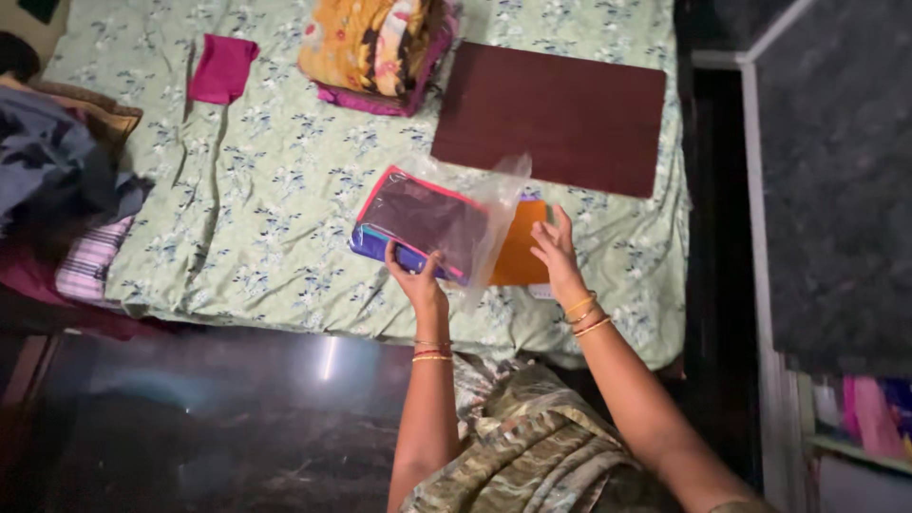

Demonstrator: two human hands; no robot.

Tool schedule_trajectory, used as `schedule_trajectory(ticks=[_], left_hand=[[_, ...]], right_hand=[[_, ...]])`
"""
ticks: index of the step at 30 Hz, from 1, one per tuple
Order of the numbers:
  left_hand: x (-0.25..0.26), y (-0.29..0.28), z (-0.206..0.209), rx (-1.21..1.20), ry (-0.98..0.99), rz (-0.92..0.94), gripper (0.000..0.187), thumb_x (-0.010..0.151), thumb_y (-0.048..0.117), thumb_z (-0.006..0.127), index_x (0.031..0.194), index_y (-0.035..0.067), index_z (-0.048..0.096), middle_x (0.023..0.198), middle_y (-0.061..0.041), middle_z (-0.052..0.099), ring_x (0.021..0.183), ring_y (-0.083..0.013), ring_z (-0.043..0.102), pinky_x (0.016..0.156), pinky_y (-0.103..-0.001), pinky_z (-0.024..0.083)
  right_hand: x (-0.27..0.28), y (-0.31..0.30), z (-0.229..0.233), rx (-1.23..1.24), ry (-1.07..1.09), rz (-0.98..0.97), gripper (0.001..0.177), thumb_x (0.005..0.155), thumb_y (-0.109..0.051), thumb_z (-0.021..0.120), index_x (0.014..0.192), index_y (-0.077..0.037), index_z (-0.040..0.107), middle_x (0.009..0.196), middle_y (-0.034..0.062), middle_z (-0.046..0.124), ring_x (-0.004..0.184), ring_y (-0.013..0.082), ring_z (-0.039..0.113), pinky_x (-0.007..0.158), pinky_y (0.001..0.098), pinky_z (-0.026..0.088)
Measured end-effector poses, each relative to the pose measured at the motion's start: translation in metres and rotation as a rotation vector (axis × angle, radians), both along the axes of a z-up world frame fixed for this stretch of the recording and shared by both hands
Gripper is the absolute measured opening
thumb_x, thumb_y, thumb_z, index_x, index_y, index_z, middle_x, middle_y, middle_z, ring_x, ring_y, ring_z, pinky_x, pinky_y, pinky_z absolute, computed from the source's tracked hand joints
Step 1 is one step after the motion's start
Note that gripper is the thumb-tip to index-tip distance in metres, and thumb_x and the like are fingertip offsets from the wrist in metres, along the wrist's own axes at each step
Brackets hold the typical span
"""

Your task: The person retrieves pieces of fabric from a shelf, folds an orange cloth and a purple cloth on a bed, places them inside a plastic bag, and returns the bag to the shelf.

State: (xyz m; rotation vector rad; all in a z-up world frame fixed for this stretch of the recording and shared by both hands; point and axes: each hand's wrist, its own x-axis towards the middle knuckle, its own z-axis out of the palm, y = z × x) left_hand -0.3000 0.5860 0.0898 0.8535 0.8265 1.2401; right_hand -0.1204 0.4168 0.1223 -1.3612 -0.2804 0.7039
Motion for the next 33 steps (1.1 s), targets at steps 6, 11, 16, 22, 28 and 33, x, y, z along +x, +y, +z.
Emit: schedule_trajectory(ticks=[6,11,16,22,28,33], left_hand=[[0.008,0.04,-0.017,-0.007,0.101,0.027,0.098,0.065,-0.017,0.077,0.152,0.012,0.041,0.152,-0.007,0.042,0.135,-0.0227,0.045,0.106,-0.031,0.046],[0.007,0.073,-0.049,-0.063,0.104,0.086,0.1,0.068,-0.02,0.074,0.154,0.014,0.036,0.154,-0.01,0.037,0.136,-0.0234,0.044,0.101,-0.035,0.052],[-0.007,0.118,-0.087,-0.22,-0.082,0.13,0.098,0.075,-0.02,0.063,0.157,0.018,0.025,0.157,-0.013,0.035,0.112,-0.0302,0.058,0.081,-0.037,0.055],[-0.032,0.171,-0.139,-0.164,-0.07,0.071,0.091,0.085,-0.023,0.061,0.157,0.015,0.023,0.155,-0.018,0.037,0.111,-0.0304,0.063,0.09,-0.037,0.059],[-0.041,0.217,-0.13,-0.225,-0.048,-0.076,0.089,0.086,-0.018,0.058,0.159,0.018,0.021,0.153,-0.018,0.039,0.106,-0.0336,0.068,0.084,-0.036,0.058],[-0.013,0.251,-0.103,-0.169,-0.103,-0.206,0.087,0.09,-0.015,0.056,0.162,0.018,0.019,0.155,-0.017,0.039,0.111,-0.0316,0.066,0.088,-0.035,0.059]], right_hand=[[-0.003,0.093,0.021,-0.169,-1.132,0.184,0.051,0.095,-0.039,0.073,0.137,-0.014,0.059,0.145,0.0172,0.05,0.138,0.0361,0.046,0.116,0.0484,0.037],[-0.004,0.128,0.023,-0.302,-1.149,0.422,0.037,0.092,-0.038,0.073,0.119,-0.012,0.071,0.125,0.0098,0.067,0.123,0.0321,0.056,0.106,0.0494,0.038],[0.004,0.144,0.003,-0.341,-0.995,0.592,0.03,0.093,-0.039,0.07,0.101,-0.01,0.074,0.096,0.0086,0.075,0.098,0.0286,0.069,0.093,0.043,0.051],[-0.017,0.144,-0.027,-0.387,-0.863,0.879,0.027,0.096,-0.035,0.069,0.1,-0.009,0.075,0.096,0.0123,0.076,0.093,0.0319,0.072,0.085,0.0436,0.056],[-0.051,0.157,-0.033,-0.252,-0.891,0.85,0.044,0.085,-0.029,0.078,0.118,-0.002,0.069,0.119,0.0195,0.066,0.107,0.0391,0.064,0.092,0.0483,0.052],[-0.066,0.183,-0.046,-0.408,-0.84,0.618,0.025,0.096,-0.017,0.069,0.119,-0.007,0.07,0.123,0.0118,0.069,0.112,0.0332,0.067,0.096,0.0409,0.054]])
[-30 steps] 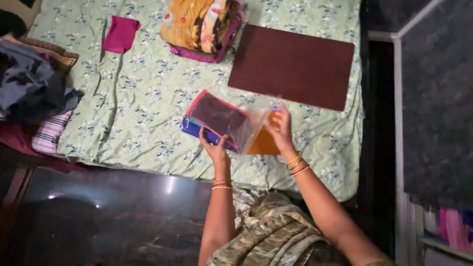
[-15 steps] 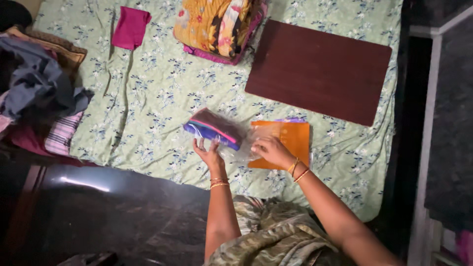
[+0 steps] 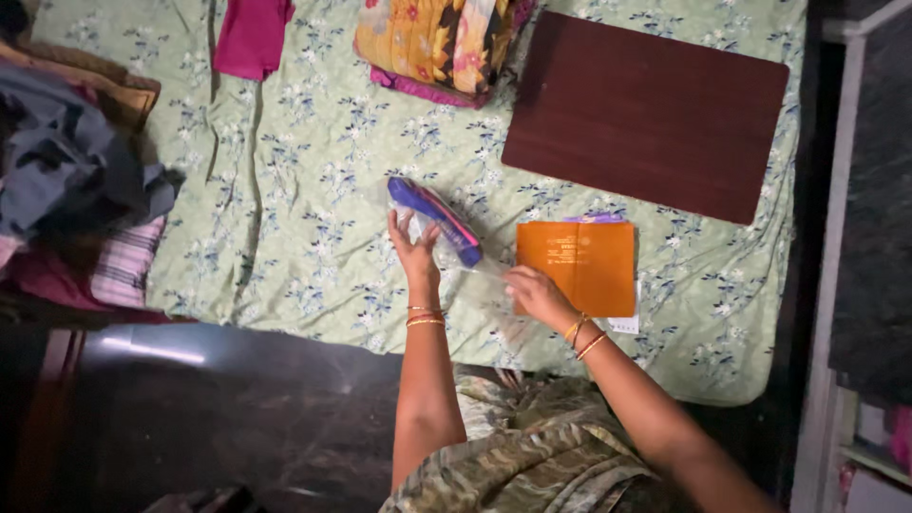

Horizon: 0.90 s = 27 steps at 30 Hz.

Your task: The person retrieves pieces of fabric from a shelf, folds an orange cloth and a purple cloth on a bed, places them inside a plastic bag, and returns the bag to the shelf.

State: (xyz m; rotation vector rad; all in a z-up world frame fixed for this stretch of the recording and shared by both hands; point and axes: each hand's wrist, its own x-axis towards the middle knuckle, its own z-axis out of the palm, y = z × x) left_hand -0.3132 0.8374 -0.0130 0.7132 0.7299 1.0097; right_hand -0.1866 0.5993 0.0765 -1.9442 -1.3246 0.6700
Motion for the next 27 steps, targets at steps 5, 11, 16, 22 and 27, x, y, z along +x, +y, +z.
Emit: schedule_trajectory(ticks=[5,11,16,22,27], left_hand=[[0.003,0.037,0.029,0.092,-0.087,-0.065,0.09,0.09,-0.018,0.06,0.161,0.017,0.017,0.156,-0.018,0.033,0.118,-0.0343,0.065,0.098,-0.038,0.058],[-0.067,0.063,-0.009,-0.128,0.094,0.001,0.093,0.086,-0.007,0.065,0.161,0.024,0.018,0.159,-0.015,0.034,0.12,-0.0319,0.06,0.095,-0.039,0.054],[-0.127,0.043,-0.06,-0.09,0.818,-0.123,0.095,0.077,0.002,0.08,0.156,0.021,0.031,0.147,-0.022,0.045,0.126,-0.0323,0.052,0.1,-0.044,0.049],[-0.119,0.0,-0.069,0.37,1.052,-0.186,0.075,0.077,0.01,0.083,0.143,0.006,0.047,0.135,-0.024,0.056,0.123,-0.0403,0.053,0.105,-0.046,0.044],[-0.072,-0.047,-0.054,0.634,1.013,-0.321,0.064,0.077,0.011,0.08,0.135,0.004,0.053,0.13,-0.024,0.057,0.121,-0.0447,0.054,0.103,-0.05,0.045]], right_hand=[[-0.008,0.026,0.016,0.137,-0.131,-0.108,0.032,0.096,-0.003,0.061,0.126,-0.009,0.071,0.12,0.0114,0.072,0.114,0.0323,0.066,0.1,0.0417,0.052],[-0.046,0.056,-0.006,0.104,-0.406,0.128,0.049,0.083,0.003,0.057,0.129,-0.009,0.068,0.132,0.0096,0.068,0.13,0.0279,0.059,0.114,0.0459,0.041],[-0.082,0.06,-0.08,-0.213,-0.387,0.318,0.043,0.086,-0.003,0.058,0.126,-0.016,0.068,0.134,0.004,0.067,0.135,0.0253,0.053,0.119,0.0504,0.033],[-0.089,0.043,-0.1,-0.234,-0.283,0.341,0.043,0.082,-0.009,0.067,0.124,-0.011,0.069,0.127,0.0104,0.067,0.124,0.0339,0.056,0.104,0.0503,0.041],[-0.054,0.011,-0.1,-0.067,-0.1,0.046,0.03,0.083,-0.011,0.073,0.112,-0.008,0.073,0.114,0.0126,0.073,0.109,0.0352,0.067,0.098,0.0451,0.051]])
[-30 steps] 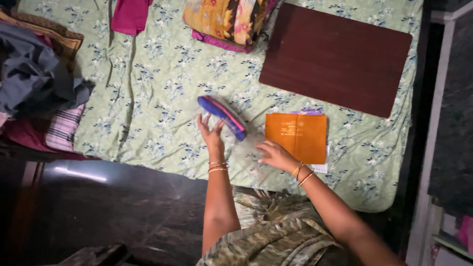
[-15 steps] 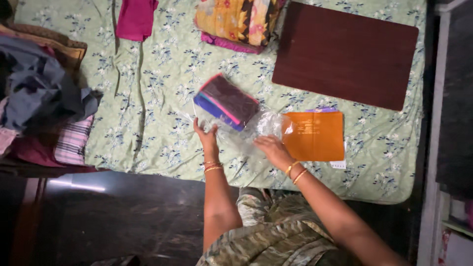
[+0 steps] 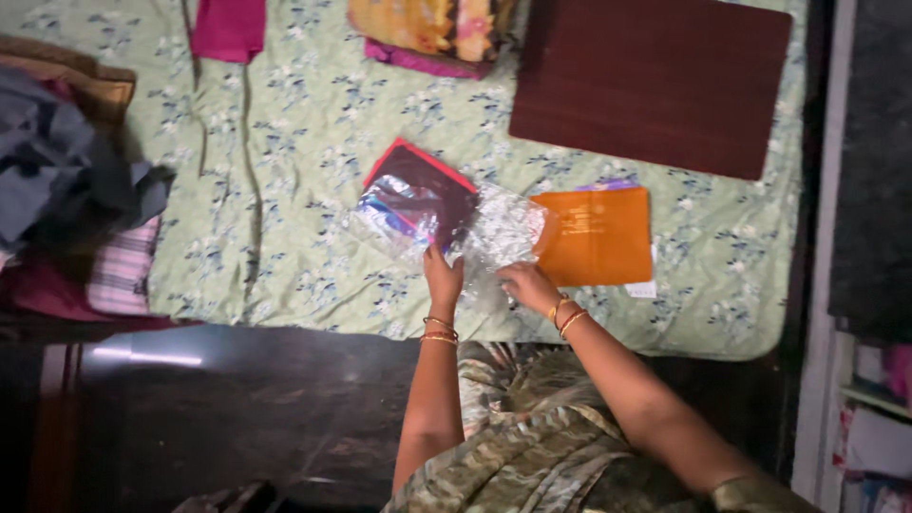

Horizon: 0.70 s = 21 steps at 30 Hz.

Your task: The person retrieves pieces of fabric from a shelf, folds an orange cloth and a purple cloth on a bed, places them inside a plastic bag, and returns the bag to the shelf.

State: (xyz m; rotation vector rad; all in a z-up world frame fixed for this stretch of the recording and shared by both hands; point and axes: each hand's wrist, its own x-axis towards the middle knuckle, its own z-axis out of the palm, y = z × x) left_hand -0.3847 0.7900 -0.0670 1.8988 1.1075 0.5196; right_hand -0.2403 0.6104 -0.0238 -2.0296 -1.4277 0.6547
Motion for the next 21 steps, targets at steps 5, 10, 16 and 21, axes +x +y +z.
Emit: schedule_trajectory(ticks=[5,10,16,21], left_hand=[[0.05,-0.052,0.02,0.057,-0.043,-0.239,0.045,0.081,0.012,0.078,0.123,0.007,0.063,0.123,-0.02,0.064,0.115,-0.042,0.059,0.099,-0.049,0.048],[0.084,-0.114,0.005,0.001,0.008,-0.327,0.034,0.082,0.013,0.077,0.114,0.009,0.069,0.115,-0.018,0.07,0.108,-0.0399,0.064,0.096,-0.049,0.049],[0.109,-0.18,-0.02,-0.104,0.078,-0.303,0.03,0.08,0.016,0.078,0.109,0.009,0.072,0.112,-0.017,0.071,0.107,-0.038,0.065,0.094,-0.047,0.052],[0.117,-0.211,-0.027,-0.182,0.124,-0.252,0.029,0.084,0.02,0.079,0.107,0.004,0.072,0.109,-0.019,0.073,0.109,-0.0388,0.064,0.096,-0.046,0.052]], right_hand=[[0.05,-0.056,-0.011,0.026,0.025,-0.354,0.028,0.086,-0.014,0.074,0.113,-0.006,0.072,0.114,0.0161,0.072,0.108,0.0373,0.067,0.095,0.0445,0.052],[0.103,-0.119,-0.024,-0.007,0.098,-0.648,0.039,0.086,-0.019,0.078,0.121,-0.006,0.069,0.119,0.0197,0.069,0.112,0.0381,0.064,0.097,0.0451,0.051],[0.151,-0.185,-0.055,-0.064,0.002,-0.783,0.053,0.08,-0.022,0.084,0.126,-0.004,0.064,0.124,0.0205,0.066,0.115,0.0382,0.062,0.1,0.0463,0.051],[0.169,-0.214,-0.069,-0.114,-0.15,-0.836,0.056,0.074,-0.017,0.089,0.122,-0.004,0.063,0.114,0.0205,0.068,0.107,0.0381,0.063,0.092,0.0465,0.051]])
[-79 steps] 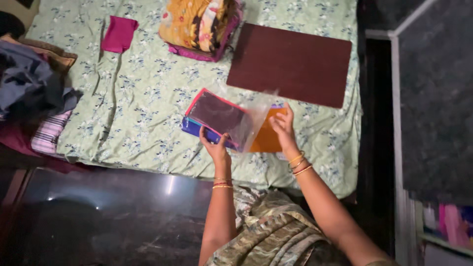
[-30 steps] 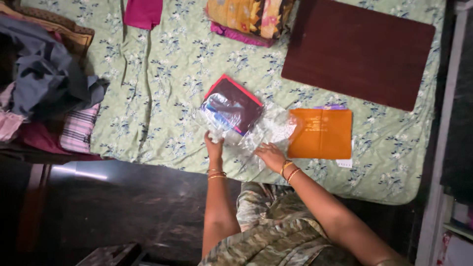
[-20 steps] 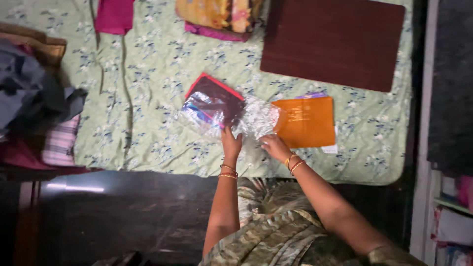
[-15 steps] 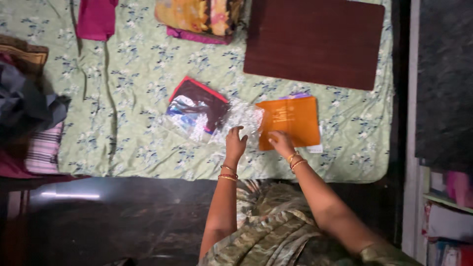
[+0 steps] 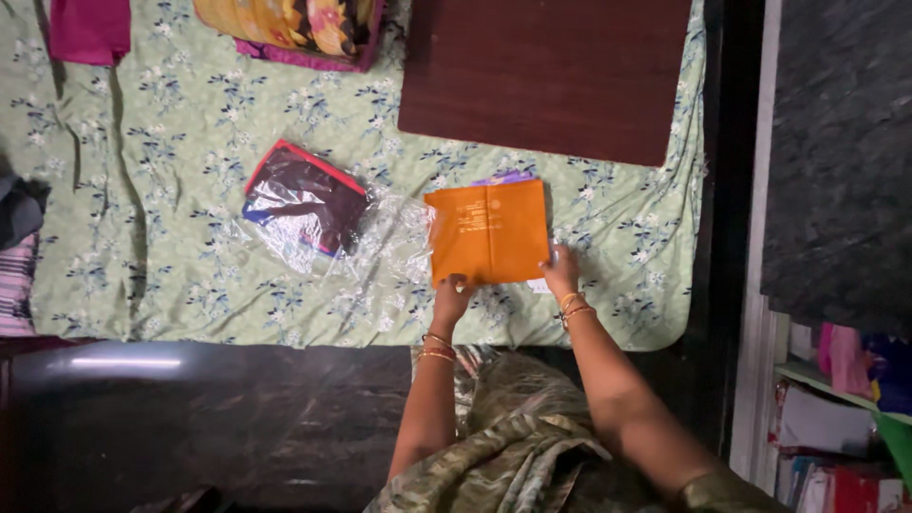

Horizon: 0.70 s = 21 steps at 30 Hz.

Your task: The person retrieves pieces of fabric from a shelf, folds an orange cloth and a purple cloth on a bed, places them inside a plastic bag, and returns the bag to the shelf.

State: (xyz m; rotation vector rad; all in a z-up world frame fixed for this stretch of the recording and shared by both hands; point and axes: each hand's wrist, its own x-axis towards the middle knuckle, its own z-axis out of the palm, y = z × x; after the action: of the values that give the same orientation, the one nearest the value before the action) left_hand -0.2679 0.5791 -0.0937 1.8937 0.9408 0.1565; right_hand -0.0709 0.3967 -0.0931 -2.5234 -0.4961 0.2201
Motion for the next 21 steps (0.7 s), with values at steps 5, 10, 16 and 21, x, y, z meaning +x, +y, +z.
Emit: schedule_trajectory(ticks=[5,10,16,21], left_hand=[[0.01,-0.019,-0.005,-0.119,-0.033,0.169,0.045,0.076,0.021,0.08,0.115,0.002,0.067,0.114,-0.021,0.07,0.111,-0.038,0.063,0.095,-0.044,0.051],[0.027,-0.035,-0.006,-0.027,0.039,0.08,0.046,0.085,0.026,0.08,0.121,0.003,0.065,0.119,-0.022,0.067,0.117,-0.0402,0.059,0.1,-0.046,0.049],[0.026,-0.046,0.007,0.021,0.215,-0.076,0.058,0.081,0.024,0.08,0.132,0.009,0.058,0.138,-0.02,0.056,0.117,-0.0441,0.057,0.099,-0.049,0.049],[0.026,-0.043,0.054,0.246,0.206,-0.065,0.088,0.066,0.024,0.087,0.141,0.003,0.045,0.138,-0.022,0.051,0.115,-0.0458,0.056,0.096,-0.05,0.048]], right_hand=[[0.011,-0.004,-0.007,0.333,0.406,-0.146,0.057,0.08,-0.014,0.084,0.128,-0.005,0.055,0.095,0.0095,0.071,0.085,0.0196,0.068,0.078,0.0344,0.056],[0.014,0.009,0.015,0.378,0.603,-0.289,0.051,0.078,-0.01,0.085,0.12,-0.005,0.057,0.095,0.0087,0.069,0.082,0.019,0.068,0.069,0.0375,0.058],[0.018,0.022,0.016,0.595,1.066,-0.24,0.023,0.087,-0.009,0.073,0.109,-0.006,0.069,0.102,0.0069,0.072,0.088,0.0189,0.071,0.069,0.037,0.057],[0.025,0.04,0.03,0.91,1.35,-0.203,0.019,0.088,-0.003,0.065,0.107,-0.006,0.065,0.108,0.0059,0.073,0.101,0.0188,0.071,0.08,0.0377,0.062]])
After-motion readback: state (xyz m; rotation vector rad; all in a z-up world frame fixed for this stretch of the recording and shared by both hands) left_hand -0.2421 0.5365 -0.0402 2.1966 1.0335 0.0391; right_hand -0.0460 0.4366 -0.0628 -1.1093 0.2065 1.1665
